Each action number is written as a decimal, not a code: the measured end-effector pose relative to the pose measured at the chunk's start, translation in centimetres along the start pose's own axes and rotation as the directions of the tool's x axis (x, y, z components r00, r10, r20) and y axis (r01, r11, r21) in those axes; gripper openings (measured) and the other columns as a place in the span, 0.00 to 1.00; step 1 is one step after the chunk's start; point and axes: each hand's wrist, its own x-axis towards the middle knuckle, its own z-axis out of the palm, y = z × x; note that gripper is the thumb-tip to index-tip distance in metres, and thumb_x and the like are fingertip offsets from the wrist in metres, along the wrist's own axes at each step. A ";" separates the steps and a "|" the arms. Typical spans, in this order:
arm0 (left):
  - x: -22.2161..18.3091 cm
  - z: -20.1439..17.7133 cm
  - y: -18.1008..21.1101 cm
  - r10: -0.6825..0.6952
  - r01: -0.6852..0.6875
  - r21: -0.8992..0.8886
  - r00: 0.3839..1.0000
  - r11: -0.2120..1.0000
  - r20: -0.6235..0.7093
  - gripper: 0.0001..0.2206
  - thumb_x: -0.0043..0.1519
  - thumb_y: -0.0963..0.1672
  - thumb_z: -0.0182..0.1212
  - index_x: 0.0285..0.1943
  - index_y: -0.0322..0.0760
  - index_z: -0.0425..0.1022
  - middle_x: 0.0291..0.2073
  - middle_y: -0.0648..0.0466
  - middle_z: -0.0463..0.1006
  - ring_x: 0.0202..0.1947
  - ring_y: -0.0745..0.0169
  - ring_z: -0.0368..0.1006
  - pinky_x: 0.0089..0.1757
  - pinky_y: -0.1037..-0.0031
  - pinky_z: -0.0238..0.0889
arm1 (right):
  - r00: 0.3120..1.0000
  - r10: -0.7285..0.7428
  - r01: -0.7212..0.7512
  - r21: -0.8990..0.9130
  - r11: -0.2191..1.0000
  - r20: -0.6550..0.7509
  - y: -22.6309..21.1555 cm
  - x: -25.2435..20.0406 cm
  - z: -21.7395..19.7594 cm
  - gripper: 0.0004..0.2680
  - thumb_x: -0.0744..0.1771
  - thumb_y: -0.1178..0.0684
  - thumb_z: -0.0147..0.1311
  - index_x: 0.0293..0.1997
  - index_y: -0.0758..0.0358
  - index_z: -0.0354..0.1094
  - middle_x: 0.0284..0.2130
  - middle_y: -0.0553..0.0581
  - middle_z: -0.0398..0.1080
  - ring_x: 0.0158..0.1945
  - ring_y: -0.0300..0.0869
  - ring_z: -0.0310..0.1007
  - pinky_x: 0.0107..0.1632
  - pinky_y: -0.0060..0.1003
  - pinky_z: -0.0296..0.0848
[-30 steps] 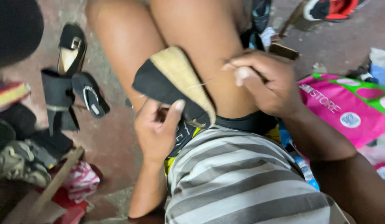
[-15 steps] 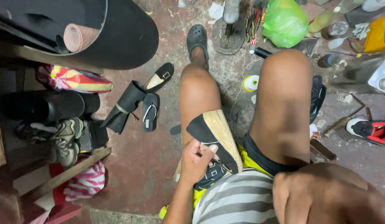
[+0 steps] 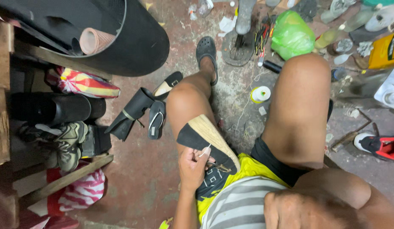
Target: The person holds a black wedge shoe on their lap and uses a needle and thread to sew the upper fabric to the braided sole, pulling the thread through each stitch.
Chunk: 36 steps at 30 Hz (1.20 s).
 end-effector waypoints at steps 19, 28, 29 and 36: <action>3.3 -1.1 -2.2 0.006 -0.010 -0.242 1.000 0.970 -0.019 0.06 0.66 0.42 0.59 0.46 0.32 0.73 0.24 0.58 0.77 0.19 0.78 0.65 0.23 0.84 0.56 | 0.163 0.255 -0.363 0.182 0.914 -0.953 2.0 2.8 -6.9 0.13 0.71 0.45 0.46 0.52 0.65 0.64 0.23 0.44 0.56 0.21 0.27 0.49 0.22 0.23 0.49; 4.3 -3.4 -3.8 -0.012 0.004 -0.228 0.999 0.974 -0.033 0.07 0.66 0.43 0.59 0.47 0.32 0.74 0.21 0.59 0.73 0.17 0.77 0.63 0.22 0.83 0.54 | 0.019 0.216 -0.229 0.206 0.952 -0.976 3.2 -0.6 -8.8 0.12 0.72 0.47 0.43 0.50 0.67 0.64 0.21 0.46 0.56 0.17 0.30 0.49 0.19 0.24 0.51; 4.2 -3.3 -3.9 -0.031 0.021 -0.199 0.998 0.980 -0.048 0.07 0.66 0.43 0.59 0.46 0.32 0.74 0.21 0.59 0.73 0.17 0.77 0.63 0.21 0.83 0.52 | 0.041 0.188 -0.224 0.174 0.959 -0.981 2.7 -0.7 -9.0 0.12 0.72 0.46 0.43 0.51 0.67 0.64 0.22 0.45 0.55 0.19 0.29 0.50 0.20 0.24 0.52; 4.0 -2.5 -1.8 -0.001 0.008 -0.332 1.000 0.943 0.021 0.08 0.66 0.42 0.58 0.49 0.32 0.74 0.25 0.60 0.75 0.19 0.79 0.61 0.23 0.84 0.51 | 0.051 -0.160 0.122 -0.153 0.981 -0.986 -5.1 -4.8 -7.7 0.18 0.70 0.36 0.46 0.50 0.65 0.63 0.26 0.46 0.55 0.24 0.30 0.52 0.24 0.23 0.51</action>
